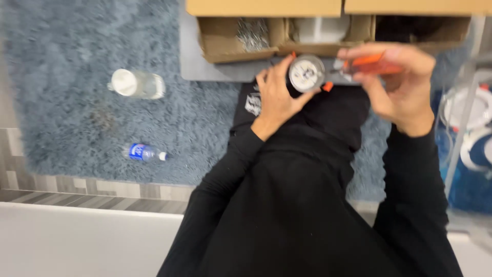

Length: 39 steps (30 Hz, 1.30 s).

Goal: Assembling and inspecting LED downlight fixtures using a screwdriver

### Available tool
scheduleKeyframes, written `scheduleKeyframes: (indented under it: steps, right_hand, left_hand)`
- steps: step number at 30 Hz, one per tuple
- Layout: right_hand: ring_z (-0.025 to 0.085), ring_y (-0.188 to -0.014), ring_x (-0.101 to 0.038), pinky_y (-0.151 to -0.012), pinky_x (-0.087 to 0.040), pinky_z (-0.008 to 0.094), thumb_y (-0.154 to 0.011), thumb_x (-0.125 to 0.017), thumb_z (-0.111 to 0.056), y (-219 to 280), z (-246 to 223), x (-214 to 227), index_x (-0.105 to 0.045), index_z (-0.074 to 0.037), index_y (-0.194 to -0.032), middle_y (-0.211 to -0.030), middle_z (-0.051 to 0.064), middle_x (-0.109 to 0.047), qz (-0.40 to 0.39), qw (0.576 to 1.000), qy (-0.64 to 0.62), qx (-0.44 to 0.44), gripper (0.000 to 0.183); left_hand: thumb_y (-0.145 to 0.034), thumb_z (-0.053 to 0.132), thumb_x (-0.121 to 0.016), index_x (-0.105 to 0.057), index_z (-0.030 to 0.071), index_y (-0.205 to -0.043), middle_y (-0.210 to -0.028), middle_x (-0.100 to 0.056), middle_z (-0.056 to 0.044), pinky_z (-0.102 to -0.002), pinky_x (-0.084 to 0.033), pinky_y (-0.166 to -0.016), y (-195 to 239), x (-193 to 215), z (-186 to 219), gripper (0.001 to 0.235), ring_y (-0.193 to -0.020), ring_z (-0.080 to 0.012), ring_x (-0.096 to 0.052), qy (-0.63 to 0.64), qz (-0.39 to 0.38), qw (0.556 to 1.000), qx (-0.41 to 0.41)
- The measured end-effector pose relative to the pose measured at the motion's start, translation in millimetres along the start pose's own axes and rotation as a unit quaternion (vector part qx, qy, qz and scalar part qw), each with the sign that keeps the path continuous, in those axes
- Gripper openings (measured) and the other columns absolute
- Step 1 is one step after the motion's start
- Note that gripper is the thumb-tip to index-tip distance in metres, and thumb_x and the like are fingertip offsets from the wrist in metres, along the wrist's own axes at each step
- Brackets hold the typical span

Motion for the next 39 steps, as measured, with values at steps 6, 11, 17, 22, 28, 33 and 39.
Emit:
scheduleKeyframes:
  steps: [6,11,17,22,28,33,39]
  right_hand:
    - [0.056,-0.116,-0.076,-0.098,-0.069,0.055,-0.110,-0.068,0.030,5,11,-11,-0.035,-0.007,-0.156,-0.126,0.046,-0.064,0.045,0.999,0.021,-0.012,0.069]
    - [0.054,-0.109,-0.077,-0.097,-0.068,0.056,-0.112,-0.065,0.031,7,9,-14,-0.035,-0.004,-0.158,-0.121,0.044,-0.065,0.141,0.988,0.057,-0.025,0.065]
    - [0.050,-0.112,-0.077,-0.092,-0.068,0.051,-0.118,-0.062,0.021,0,1,-14,-0.029,-0.010,-0.161,-0.127,0.041,-0.065,0.114,0.990,0.077,-0.033,0.063]
    - [0.052,-0.119,-0.075,-0.095,-0.068,0.052,-0.114,-0.071,0.017,0,4,-19,-0.026,-0.011,-0.161,-0.130,0.042,-0.065,0.095,0.991,0.089,-0.030,0.070]
    - [0.053,-0.116,-0.076,-0.100,-0.068,0.057,-0.116,-0.068,0.026,-5,7,-17,-0.028,-0.010,-0.161,-0.130,0.043,-0.065,0.119,0.990,0.072,-0.030,0.071]
    - [0.055,-0.110,-0.074,-0.104,-0.066,0.062,-0.115,-0.064,0.027,5,16,-9,-0.028,-0.013,-0.163,-0.127,0.044,-0.061,0.146,0.988,0.030,-0.033,0.072]
    - [0.062,-0.107,-0.072,-0.103,-0.069,0.070,-0.119,-0.064,0.029,0,6,2,-0.026,-0.026,-0.170,-0.130,0.047,-0.059,0.149,0.989,0.009,-0.009,0.084]
  left_hand:
    - [-0.082,0.064,-0.092,-0.050,0.007,-0.149,-0.147,-0.069,-0.007,-0.047,-0.039,-0.114,-1,-3,0,0.097,-0.132,-0.0261,-0.070,0.064,0.007,0.998,0.025]
    - [-0.080,0.066,-0.091,-0.052,0.008,-0.148,-0.145,-0.069,-0.005,-0.044,-0.037,-0.115,0,-5,-1,0.098,-0.129,-0.0225,-0.070,0.065,0.008,0.997,0.035]
    - [-0.083,0.065,-0.089,-0.049,0.005,-0.149,-0.143,-0.069,-0.008,-0.046,-0.039,-0.112,-1,-3,3,0.098,-0.125,-0.0265,-0.071,0.062,0.018,0.998,0.009]
    - [-0.083,0.067,-0.087,-0.048,0.006,-0.150,-0.144,-0.068,-0.007,-0.047,-0.039,-0.112,0,-5,0,0.099,-0.126,-0.0264,-0.071,0.061,0.012,0.998,0.016]
    - [-0.083,0.067,-0.089,-0.047,0.005,-0.150,-0.148,-0.067,-0.009,-0.048,-0.040,-0.112,1,-8,-6,0.100,-0.129,-0.0290,-0.070,0.053,0.013,0.999,0.004]
    - [-0.084,0.064,-0.092,-0.047,0.005,-0.152,-0.150,-0.066,-0.011,-0.048,-0.041,-0.111,5,-11,-6,0.101,-0.135,-0.0296,-0.068,0.056,0.005,0.998,-0.006]
    - [-0.083,0.063,-0.100,-0.043,0.007,-0.155,-0.151,-0.065,-0.010,-0.045,-0.039,-0.113,8,-13,-9,0.108,-0.135,-0.0262,-0.067,0.048,-0.009,0.999,-0.004]
Point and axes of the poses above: each hand's wrist, its own y-axis away from the middle knuckle, its own x-axis out of the back of the hand, z = x × y, the point moved 6 cm from there along -y, towards the middle knuckle
